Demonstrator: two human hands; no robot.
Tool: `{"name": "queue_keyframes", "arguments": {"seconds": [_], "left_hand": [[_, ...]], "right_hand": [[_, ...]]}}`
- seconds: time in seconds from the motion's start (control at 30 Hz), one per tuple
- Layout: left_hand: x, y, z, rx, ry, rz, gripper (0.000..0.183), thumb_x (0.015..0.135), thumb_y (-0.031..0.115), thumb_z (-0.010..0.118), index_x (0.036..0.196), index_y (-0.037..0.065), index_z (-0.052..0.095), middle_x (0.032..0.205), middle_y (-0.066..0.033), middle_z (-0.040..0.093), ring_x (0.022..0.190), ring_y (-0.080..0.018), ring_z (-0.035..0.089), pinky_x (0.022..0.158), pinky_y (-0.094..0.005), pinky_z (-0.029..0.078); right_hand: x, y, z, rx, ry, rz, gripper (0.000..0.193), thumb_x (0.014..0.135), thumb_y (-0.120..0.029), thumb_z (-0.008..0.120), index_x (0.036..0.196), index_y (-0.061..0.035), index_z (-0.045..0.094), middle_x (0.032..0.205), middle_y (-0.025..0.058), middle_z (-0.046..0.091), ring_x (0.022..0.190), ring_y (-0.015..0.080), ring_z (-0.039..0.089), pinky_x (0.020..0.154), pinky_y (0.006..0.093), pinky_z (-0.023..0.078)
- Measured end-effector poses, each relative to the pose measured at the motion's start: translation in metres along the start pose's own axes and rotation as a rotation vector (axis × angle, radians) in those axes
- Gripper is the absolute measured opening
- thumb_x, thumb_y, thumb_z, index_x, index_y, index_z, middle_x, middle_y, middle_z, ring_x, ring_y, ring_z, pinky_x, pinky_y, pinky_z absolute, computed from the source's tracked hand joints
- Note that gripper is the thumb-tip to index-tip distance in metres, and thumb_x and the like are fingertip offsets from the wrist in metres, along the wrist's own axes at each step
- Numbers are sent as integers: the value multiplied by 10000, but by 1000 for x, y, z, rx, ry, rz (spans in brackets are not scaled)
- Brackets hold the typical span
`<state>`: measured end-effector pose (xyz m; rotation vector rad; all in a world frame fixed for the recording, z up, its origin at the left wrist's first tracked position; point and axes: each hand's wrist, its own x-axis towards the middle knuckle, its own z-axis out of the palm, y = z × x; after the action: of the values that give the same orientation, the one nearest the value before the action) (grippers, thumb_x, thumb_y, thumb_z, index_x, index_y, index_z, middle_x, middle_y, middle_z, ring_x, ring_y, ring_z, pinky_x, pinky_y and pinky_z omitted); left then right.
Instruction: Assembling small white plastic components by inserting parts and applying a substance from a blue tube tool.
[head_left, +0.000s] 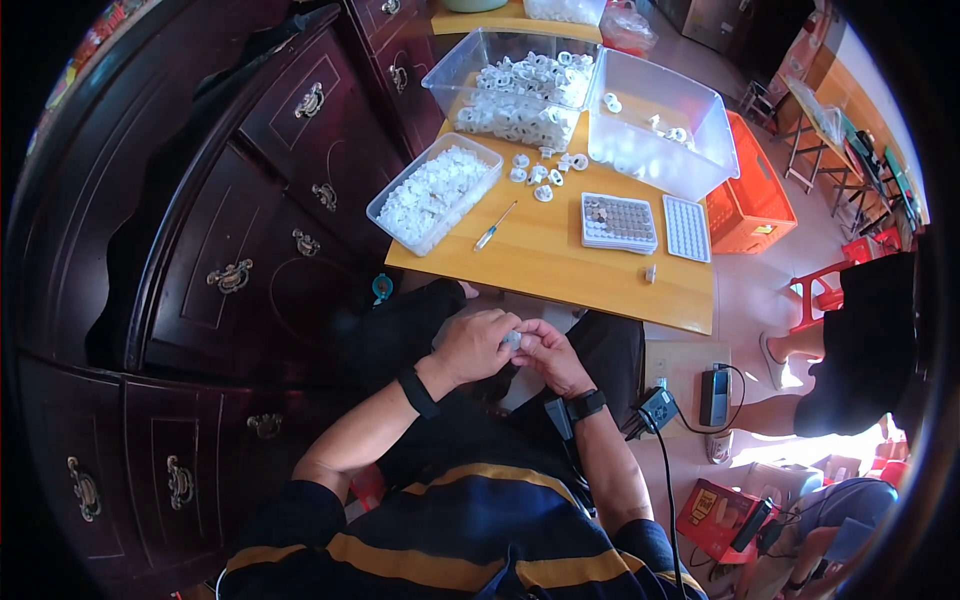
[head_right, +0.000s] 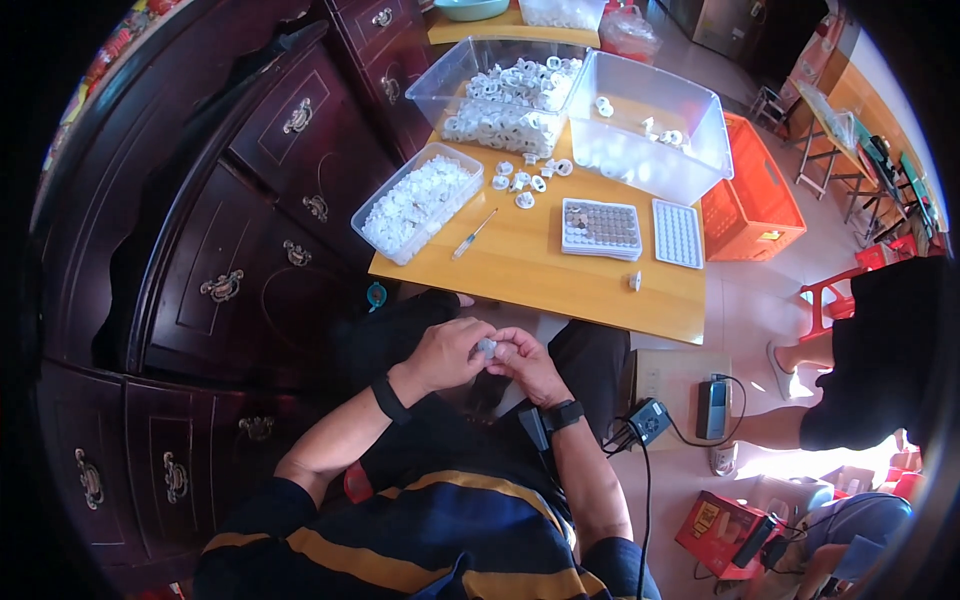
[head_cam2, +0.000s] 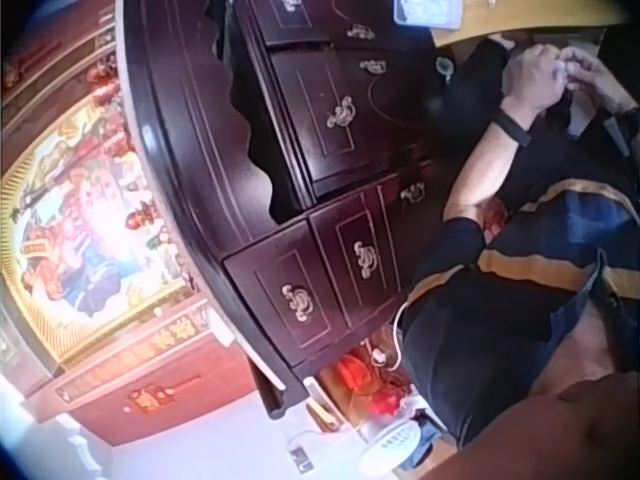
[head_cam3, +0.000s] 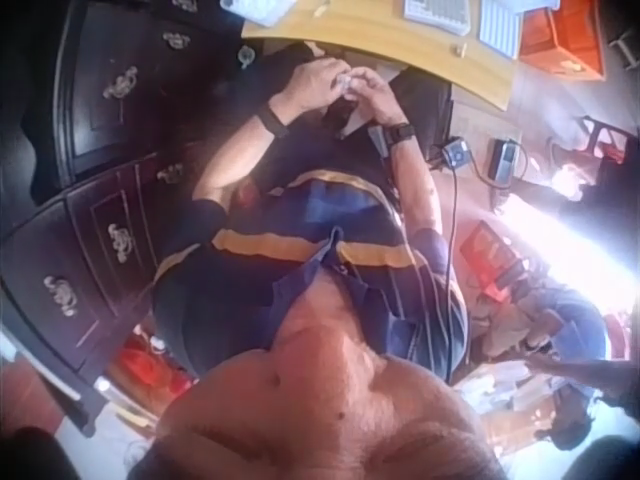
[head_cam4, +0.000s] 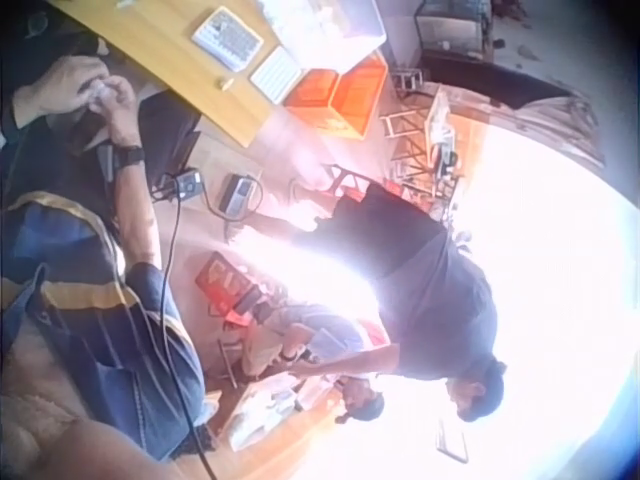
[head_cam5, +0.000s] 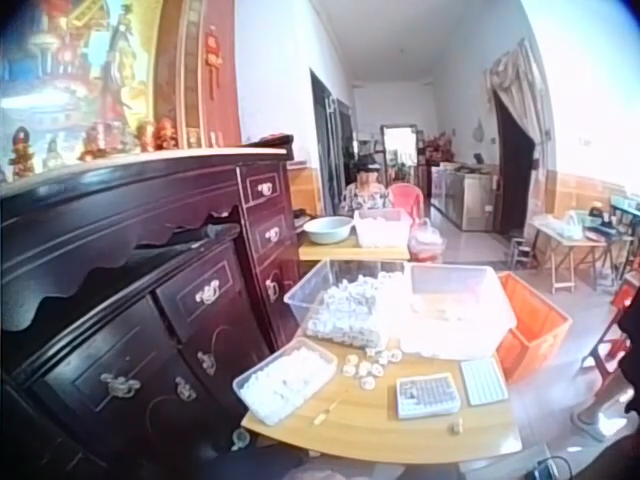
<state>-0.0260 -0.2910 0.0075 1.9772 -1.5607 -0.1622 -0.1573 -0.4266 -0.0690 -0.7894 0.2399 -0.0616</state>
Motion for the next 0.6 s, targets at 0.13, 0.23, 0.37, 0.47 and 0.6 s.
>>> {"name": "queue_keyframes", "arguments": {"seconds": [0.13,0.23,0.37,0.47,0.6], "left_hand": [[0,2,5,44,61,71,270,746,41,615,1013,79,636,841,-126,626,813,-328,644,699,-426,540],[0,-3,14,65,62,78,295,728,21,608,1015,85,642,836,-128,625,800,-330,644,694,-420,544],[2,-4,16,56,53,98,315,711,6,600,1014,79,643,830,-128,622,790,-327,645,689,-416,545],[1,-5,16,50,55,102,303,731,15,605,1026,70,647,854,-120,639,786,-326,652,693,-411,548],[-4,-2,12,-20,111,37,351,756,77,670,1104,69,623,972,-121,643,913,-332,640,756,-413,539]], "right_hand": [[1,0,-1,26,13,0,226,969,-120,596,1179,-50,554,1084,45,631,956,134,646,847,277,556],[0,2,-3,30,12,-19,228,968,-116,595,1179,-45,547,1078,50,630,970,136,646,846,273,561],[0,0,-4,21,34,-4,219,955,-82,604,1166,-61,552,1062,49,619,948,130,638,842,273,568],[-2,-4,-1,-7,87,6,206,962,-97,598,1159,-50,558,1073,57,626,966,137,645,839,272,569],[-2,-5,4,-42,126,-4,196,954,-100,611,1139,-54,566,1067,59,626,965,139,646,830,267,568]]}}
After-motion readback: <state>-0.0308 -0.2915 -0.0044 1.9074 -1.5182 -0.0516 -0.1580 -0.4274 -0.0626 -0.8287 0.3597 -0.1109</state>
